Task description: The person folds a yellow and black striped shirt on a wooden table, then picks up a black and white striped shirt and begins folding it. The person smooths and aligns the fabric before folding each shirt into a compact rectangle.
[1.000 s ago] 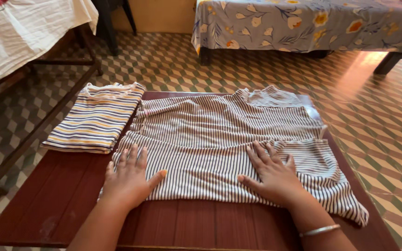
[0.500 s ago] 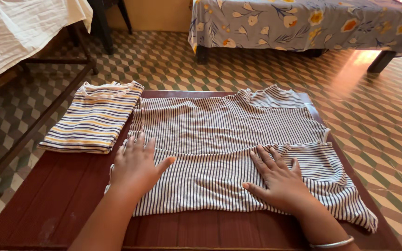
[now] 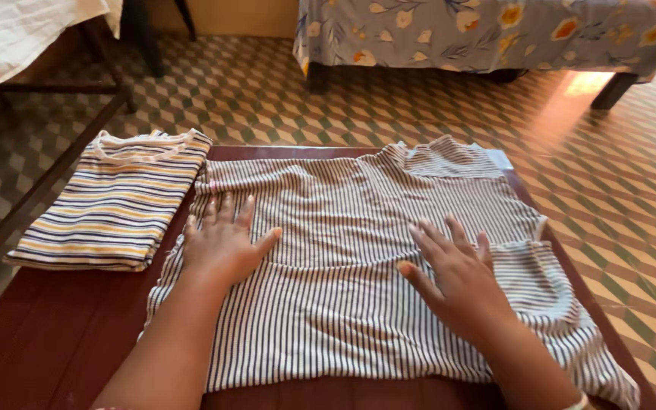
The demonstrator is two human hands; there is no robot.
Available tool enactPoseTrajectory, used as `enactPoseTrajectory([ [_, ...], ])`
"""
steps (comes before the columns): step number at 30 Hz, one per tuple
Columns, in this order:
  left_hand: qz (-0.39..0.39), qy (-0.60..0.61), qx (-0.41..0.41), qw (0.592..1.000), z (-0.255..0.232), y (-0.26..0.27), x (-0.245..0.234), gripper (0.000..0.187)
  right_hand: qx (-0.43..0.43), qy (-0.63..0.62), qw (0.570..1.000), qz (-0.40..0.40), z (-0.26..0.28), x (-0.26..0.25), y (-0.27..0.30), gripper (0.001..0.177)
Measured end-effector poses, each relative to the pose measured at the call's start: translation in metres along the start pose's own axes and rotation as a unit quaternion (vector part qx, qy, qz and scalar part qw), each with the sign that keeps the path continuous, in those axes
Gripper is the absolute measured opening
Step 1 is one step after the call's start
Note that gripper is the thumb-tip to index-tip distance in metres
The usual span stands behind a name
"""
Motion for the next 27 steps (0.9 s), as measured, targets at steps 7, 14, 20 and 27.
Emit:
enactPoseTrajectory([
  [7, 0.02, 0.002, -0.004, 1.0, 0.001, -0.006, -0.007, 0.09, 0.023, 0.042, 0.988, 0.148, 0.023, 0.044, -0.091, 0.09],
  [14, 0.002, 0.005, 0.019, 1.0, -0.003, -0.047, -0.008, 0.089, 0.067, 0.037, 0.992, 0.102, 0.009, 0.054, -0.118, 0.097],
  [20, -0.001, 0.007, 0.02, 1.0, -0.009, -0.079, -0.006, 0.089, 0.089, 0.04, 0.989, 0.108, 0.003, 0.059, -0.142, 0.094],
  [27, -0.038, 0.008, 0.051, 0.998, -0.002, -0.081, 0.004, 0.088, 0.053, 0.027, 0.995, 0.081, 0.0, 0.061, -0.145, 0.093],
])
Point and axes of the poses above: each hand's wrist, its own y-axis away from the middle knuckle, its own x-axis out of the palm, z = x × y, the point moved 4 cm from there along -y, towards the middle knuckle, and after that the axes turned 8 degrees about -z, right-handed, at the moved point
